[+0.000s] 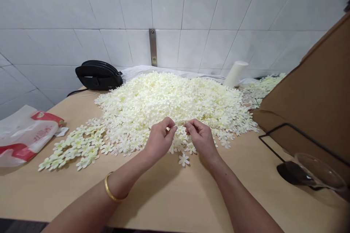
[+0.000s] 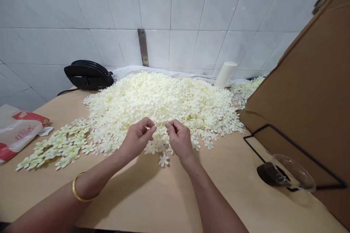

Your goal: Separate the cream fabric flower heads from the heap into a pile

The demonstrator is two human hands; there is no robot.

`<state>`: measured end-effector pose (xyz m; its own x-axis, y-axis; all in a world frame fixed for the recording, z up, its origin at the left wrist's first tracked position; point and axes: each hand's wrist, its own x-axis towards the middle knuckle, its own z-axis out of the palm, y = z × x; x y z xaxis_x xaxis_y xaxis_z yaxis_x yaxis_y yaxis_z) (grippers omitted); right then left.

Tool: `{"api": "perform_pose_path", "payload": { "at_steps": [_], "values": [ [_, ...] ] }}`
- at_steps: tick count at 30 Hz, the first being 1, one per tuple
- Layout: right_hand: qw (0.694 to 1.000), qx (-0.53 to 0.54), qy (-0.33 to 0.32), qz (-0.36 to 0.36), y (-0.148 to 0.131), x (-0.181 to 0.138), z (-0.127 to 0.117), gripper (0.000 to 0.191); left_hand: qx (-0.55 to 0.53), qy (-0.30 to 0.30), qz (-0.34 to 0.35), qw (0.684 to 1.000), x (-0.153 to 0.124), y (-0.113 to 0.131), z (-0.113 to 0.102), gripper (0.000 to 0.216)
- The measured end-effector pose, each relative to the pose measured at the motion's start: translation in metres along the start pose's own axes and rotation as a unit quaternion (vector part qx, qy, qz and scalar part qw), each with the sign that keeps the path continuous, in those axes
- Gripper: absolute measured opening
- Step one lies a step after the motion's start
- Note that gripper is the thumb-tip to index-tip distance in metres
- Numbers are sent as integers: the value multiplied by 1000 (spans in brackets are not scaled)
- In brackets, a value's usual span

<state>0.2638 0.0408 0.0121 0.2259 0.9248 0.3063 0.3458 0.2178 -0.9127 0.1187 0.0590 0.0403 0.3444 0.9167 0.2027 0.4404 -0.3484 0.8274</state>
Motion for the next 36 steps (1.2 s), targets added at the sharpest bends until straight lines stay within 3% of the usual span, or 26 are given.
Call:
{"api": "perform_pose_path", "payload": {
  "at_steps": [4,8,14,18,21,25,29,36],
  "values": [
    [988,130,-50,68,0,3,1,32,-152,-6,-58,987,6,-6,5,12],
    [981,144,-91,91,-7,0,4,28,-155,12,-31,987,0,-13,10,11],
    [986,121,-101,57,-9,-5,10,23,-167,7,-33,985,-2,-14,12,9],
    [995,73,-67,25,-9,-5,10,22,-320,-31,-111,940,0,-9,7,25],
    [999,7,-43,-12,-12,-7,10,20,-382,-19,-149,912,2,-9,4,32],
    [997,-30,-54,-34,-13,-7,12,20,-377,-14,-157,913,4,-11,4,26],
    [996,-62,-31,-64,-11,-6,13,19,-319,23,-120,940,14,-7,-5,19],
    [962,-205,-87,-158,-7,-8,15,16,-141,144,1,980,80,2,-44,13]
  ]
}}
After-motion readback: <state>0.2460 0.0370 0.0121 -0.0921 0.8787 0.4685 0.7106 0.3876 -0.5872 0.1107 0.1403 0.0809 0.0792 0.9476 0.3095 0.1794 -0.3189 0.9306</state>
